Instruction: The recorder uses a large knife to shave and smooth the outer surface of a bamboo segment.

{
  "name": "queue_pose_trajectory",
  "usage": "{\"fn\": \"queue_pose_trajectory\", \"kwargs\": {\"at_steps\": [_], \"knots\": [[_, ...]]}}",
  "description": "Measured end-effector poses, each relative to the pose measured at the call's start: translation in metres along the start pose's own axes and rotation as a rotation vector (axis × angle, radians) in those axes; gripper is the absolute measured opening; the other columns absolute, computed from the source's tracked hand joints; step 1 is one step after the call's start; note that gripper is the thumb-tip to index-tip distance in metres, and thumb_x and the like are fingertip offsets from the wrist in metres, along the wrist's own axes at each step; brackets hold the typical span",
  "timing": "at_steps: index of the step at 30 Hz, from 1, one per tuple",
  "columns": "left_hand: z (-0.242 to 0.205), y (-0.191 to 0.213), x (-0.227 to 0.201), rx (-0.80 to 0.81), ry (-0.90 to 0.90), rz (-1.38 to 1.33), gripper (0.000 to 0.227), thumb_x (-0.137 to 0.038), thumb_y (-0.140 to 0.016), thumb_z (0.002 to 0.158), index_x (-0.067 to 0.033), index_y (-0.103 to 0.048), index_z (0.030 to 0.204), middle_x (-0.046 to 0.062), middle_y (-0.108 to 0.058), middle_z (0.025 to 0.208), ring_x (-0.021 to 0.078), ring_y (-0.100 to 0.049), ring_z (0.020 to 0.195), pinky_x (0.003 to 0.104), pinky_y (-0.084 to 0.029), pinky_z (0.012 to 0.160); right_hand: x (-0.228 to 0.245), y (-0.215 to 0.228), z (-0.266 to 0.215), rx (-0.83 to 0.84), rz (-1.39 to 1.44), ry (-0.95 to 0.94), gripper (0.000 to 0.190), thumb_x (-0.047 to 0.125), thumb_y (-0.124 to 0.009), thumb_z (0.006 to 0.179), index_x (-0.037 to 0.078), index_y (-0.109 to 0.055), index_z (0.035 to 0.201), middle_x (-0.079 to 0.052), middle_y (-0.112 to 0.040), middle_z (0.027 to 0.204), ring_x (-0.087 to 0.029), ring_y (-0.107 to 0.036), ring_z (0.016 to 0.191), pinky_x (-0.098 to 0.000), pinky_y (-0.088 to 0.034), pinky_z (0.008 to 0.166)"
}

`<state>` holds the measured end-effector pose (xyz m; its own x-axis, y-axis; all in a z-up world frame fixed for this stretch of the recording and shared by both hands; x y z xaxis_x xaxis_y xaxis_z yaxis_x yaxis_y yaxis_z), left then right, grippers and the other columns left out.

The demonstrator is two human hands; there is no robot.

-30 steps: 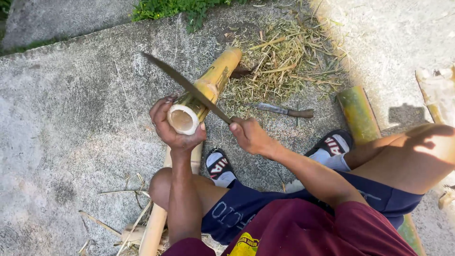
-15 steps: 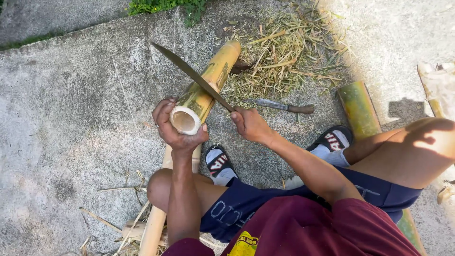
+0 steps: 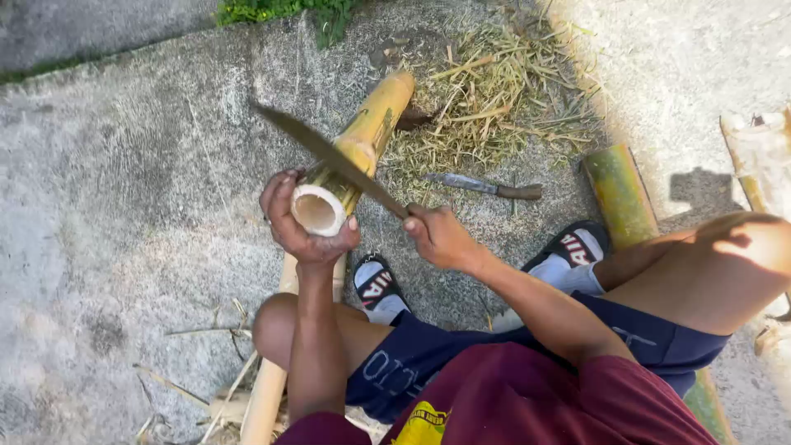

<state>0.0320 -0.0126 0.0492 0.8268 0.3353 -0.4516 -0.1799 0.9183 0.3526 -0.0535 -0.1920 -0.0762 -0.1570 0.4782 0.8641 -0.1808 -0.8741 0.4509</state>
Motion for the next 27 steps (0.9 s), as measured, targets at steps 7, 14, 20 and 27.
{"fn": "queue_pose_trajectory", "kwargs": {"at_steps": [7, 14, 20, 27], "knots": [[-0.012, -0.006, 0.006, -0.059, -0.053, 0.084, 0.091, -0.073, -0.063, 0.089, -0.0009, -0.046, 0.142, 0.017, -0.052, 0.131, 0.0304, -0.059, 0.127, 0.042, -0.06, 0.103, -0.052, -0.015, 0.036, 0.119, 0.042, -0.267, 0.052, 0.044, -0.028, 0.107, 0.003, -0.055, 0.091, -0.012, -0.056, 0.055, -0.03, -0.059, 0.045, -0.0466, -0.051, 0.045], [-0.015, -0.008, 0.007, -0.13, 0.039, 0.12, 0.097, -0.079, -0.043, 0.094, 0.0019, -0.045, 0.148, 0.021, -0.049, 0.139, 0.0326, -0.054, 0.133, 0.044, -0.054, 0.106, 0.015, -0.005, 0.016, 0.003, 0.155, -0.03, 0.061, 0.05, -0.03, 0.11, 0.002, -0.056, 0.084, -0.012, -0.049, 0.053, -0.029, -0.054, 0.045, -0.0455, -0.044, 0.047], [-0.028, -0.005, 0.006, -0.133, 0.069, 0.181, 0.086, -0.069, -0.04, 0.103, 0.0058, -0.046, 0.145, 0.024, -0.05, 0.137, 0.0364, -0.054, 0.131, 0.051, -0.05, 0.111, -0.008, -0.02, 0.03, 0.034, 0.125, 0.03, 0.066, 0.056, -0.031, 0.108, 0.0, -0.055, 0.083, -0.013, -0.049, 0.053, -0.035, -0.058, 0.046, -0.0477, -0.047, 0.047], [-0.024, -0.006, 0.006, -0.15, 0.052, 0.148, 0.073, -0.056, -0.041, 0.109, 0.0081, -0.044, 0.144, 0.027, -0.05, 0.138, 0.0388, -0.055, 0.131, 0.05, -0.053, 0.109, 0.049, 0.003, 0.028, 0.062, 0.148, 0.213, 0.068, 0.057, -0.03, 0.11, -0.001, -0.055, 0.086, -0.016, -0.049, 0.056, -0.04, -0.057, 0.052, -0.0508, -0.045, 0.051]]}}
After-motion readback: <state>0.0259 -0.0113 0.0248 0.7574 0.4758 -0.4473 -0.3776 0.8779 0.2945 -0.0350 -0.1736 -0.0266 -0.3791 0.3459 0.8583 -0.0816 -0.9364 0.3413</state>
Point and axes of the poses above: each hand's wrist, its own z-axis towards the middle knuckle, its own y-axis out of the back of the hand, x = y × z, the point moved 6 cm from there along z, towards the middle knuckle
